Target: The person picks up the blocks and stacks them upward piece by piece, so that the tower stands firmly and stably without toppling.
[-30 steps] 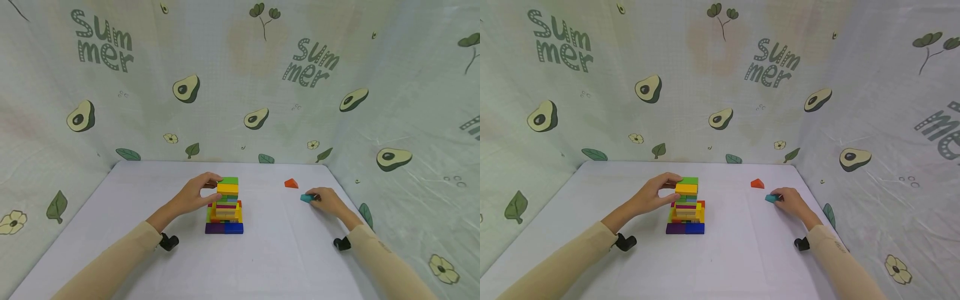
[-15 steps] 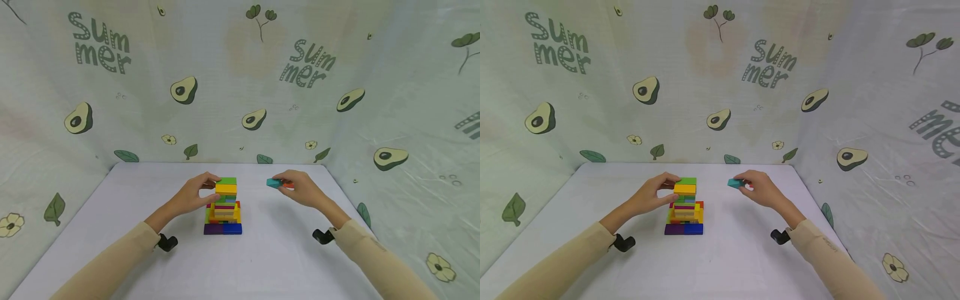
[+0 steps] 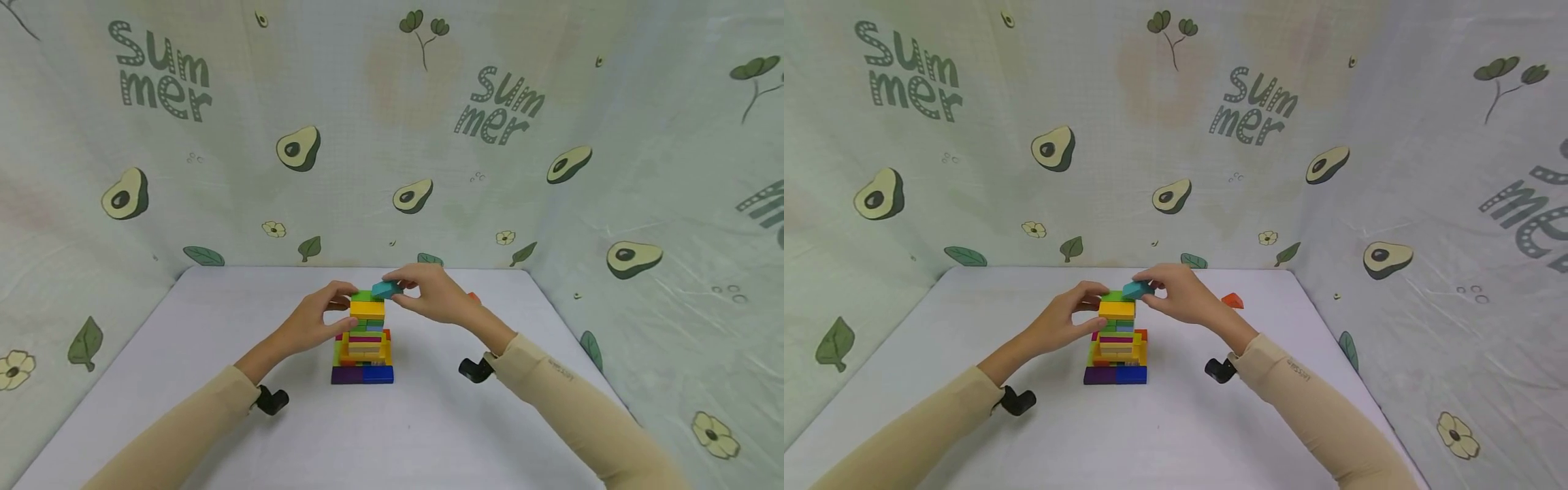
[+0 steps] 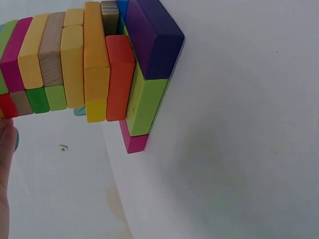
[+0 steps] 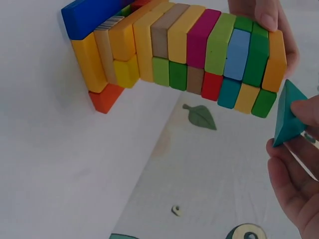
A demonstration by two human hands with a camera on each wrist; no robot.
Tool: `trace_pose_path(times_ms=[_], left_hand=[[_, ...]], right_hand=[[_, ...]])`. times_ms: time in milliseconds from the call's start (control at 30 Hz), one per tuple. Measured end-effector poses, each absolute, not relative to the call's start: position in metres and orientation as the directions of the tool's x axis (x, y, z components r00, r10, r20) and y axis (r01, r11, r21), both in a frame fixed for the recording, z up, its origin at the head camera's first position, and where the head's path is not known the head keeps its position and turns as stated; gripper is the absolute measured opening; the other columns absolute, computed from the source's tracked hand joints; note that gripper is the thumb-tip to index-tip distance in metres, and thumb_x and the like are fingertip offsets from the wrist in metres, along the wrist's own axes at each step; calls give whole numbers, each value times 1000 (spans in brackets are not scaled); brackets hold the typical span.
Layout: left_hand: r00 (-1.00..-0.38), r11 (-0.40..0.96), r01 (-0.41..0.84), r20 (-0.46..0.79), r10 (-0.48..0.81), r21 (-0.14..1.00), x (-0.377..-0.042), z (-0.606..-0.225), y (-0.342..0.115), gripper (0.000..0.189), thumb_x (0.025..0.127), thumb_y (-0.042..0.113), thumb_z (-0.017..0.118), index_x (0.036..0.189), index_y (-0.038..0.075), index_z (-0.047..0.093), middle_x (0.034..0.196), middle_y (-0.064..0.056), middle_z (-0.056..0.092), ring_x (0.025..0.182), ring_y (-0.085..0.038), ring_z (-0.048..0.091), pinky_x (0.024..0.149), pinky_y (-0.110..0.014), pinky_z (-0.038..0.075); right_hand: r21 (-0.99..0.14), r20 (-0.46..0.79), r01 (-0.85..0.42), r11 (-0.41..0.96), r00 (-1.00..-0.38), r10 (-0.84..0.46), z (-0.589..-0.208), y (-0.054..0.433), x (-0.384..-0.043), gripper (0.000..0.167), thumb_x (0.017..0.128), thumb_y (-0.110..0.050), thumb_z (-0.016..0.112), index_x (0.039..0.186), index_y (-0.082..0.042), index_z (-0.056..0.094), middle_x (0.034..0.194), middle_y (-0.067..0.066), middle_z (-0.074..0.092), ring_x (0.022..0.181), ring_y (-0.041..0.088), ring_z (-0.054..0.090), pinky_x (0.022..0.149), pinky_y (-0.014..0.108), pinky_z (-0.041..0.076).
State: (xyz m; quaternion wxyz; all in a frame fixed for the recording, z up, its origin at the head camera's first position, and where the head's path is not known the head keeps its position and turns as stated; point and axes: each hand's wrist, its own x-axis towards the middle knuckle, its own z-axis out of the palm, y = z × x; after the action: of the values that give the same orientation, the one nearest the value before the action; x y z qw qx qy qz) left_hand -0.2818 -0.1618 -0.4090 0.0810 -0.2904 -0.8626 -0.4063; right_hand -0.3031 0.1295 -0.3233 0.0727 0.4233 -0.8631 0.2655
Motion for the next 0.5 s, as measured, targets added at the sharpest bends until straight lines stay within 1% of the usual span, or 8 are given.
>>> trace_pose_path(times_ms=[67,200,333,500], left_hand=[[-815,497,572,384,434,652,-281,-410,-162,60,97,35,80,146,22,48,140,-6,65,127,-27,67,107,-45,56],[-812,497,579,401,423,646,-280,-412,-162,61,97,34,80,147,21,46,141,-8,64,127,-28,67,107,-46,56],[-815,492,576,407,413,653,-278,-414,-161,61,97,32,79,147,20,45,143,-10,63,127,-30,67,107,-48,56],[-817,487,574,416,400,658,-277,-417,-161,66,98,30,79,151,20,42,147,-12,61,128,-31,67,107,-49,55]], right_hand=[[-397,339,-770,499,-628,-700,-324,122,-305,38,99,-14,78,135,-9,72,124,1,75,104,14,70,98,31,60],[-420,319,-765,489,-629,-709,-327,112,-307,41,99,-15,78,139,-8,70,128,3,74,107,16,71,100,33,59],[-455,287,-736,501,-654,-700,-329,108,-308,45,99,-18,78,142,-9,67,132,4,73,111,18,71,101,35,59],[-471,270,-714,518,-676,-685,-333,107,-310,43,100,-20,77,141,-9,69,129,3,74,111,18,71,102,39,59]])
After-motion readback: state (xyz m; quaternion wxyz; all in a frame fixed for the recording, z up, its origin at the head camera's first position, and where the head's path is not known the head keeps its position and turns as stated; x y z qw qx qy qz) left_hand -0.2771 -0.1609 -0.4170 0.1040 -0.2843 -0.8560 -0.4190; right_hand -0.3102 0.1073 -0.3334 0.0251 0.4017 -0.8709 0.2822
